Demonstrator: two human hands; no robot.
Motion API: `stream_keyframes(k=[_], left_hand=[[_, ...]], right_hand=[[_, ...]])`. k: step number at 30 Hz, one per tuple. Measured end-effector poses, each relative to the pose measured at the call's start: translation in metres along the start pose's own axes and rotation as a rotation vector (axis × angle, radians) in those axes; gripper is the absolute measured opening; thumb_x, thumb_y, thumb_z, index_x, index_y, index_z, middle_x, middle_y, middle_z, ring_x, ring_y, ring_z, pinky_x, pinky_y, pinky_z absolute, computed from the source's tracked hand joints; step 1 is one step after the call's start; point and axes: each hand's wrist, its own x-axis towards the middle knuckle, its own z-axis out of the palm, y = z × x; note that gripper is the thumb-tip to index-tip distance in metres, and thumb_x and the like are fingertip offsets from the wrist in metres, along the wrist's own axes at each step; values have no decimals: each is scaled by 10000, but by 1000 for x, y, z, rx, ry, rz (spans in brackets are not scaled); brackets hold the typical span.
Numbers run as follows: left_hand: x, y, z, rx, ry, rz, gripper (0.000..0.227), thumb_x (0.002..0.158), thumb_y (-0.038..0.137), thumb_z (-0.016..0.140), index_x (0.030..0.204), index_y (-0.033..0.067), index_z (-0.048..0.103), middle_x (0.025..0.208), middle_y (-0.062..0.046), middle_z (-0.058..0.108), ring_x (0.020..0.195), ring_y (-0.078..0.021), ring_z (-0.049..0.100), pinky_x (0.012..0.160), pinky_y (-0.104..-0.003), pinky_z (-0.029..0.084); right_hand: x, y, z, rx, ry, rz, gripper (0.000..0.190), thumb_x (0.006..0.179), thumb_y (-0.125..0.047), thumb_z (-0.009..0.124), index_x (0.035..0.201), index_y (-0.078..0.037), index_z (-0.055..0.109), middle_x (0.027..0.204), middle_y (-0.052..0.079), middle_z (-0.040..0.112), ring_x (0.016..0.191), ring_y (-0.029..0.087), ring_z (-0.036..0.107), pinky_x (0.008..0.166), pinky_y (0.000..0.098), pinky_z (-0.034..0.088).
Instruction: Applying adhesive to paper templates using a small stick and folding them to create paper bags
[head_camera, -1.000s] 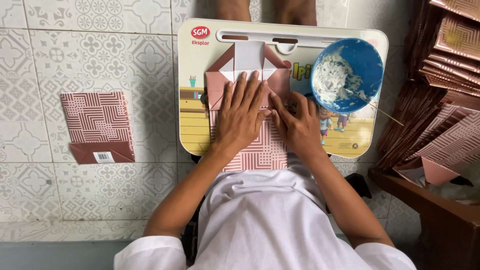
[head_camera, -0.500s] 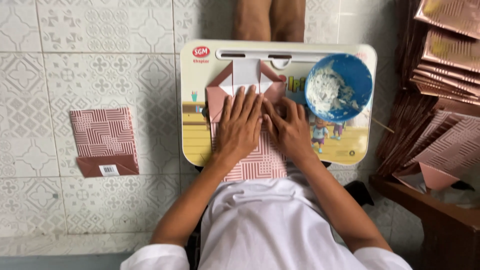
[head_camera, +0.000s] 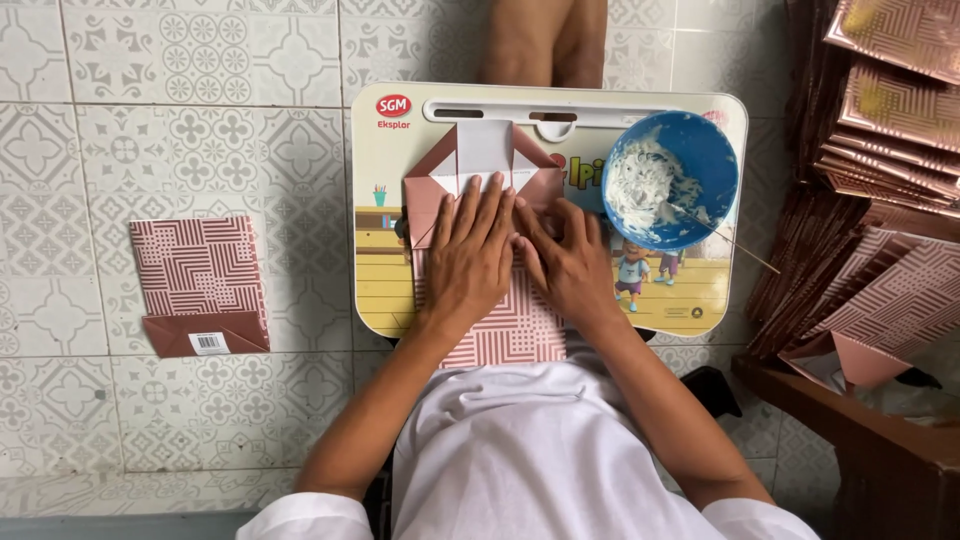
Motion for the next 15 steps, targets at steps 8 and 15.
stream_keyframes(k=[8,15], left_hand=[[3,3,0,8,0,-36,526,1105,307,374,1592,116,420,1691,-89,324,1572,-304,262,1274,-529,135],[2,3,1,39,32,-7,529,1105,300,385,1593,99,412,1692,-108,318,1569,-320,266,1272,-527,157]], right_hand=[[-20,5,-4,-50,11,24,416,1076,-403,526,1436,-252,668,1179,94,544,957,321,590,740,412,489],[-38,5,-16,-60,-2,62,439,1059,-390,554,1461,-243,649,1173,96,553,907,301,555,746,406,442]])
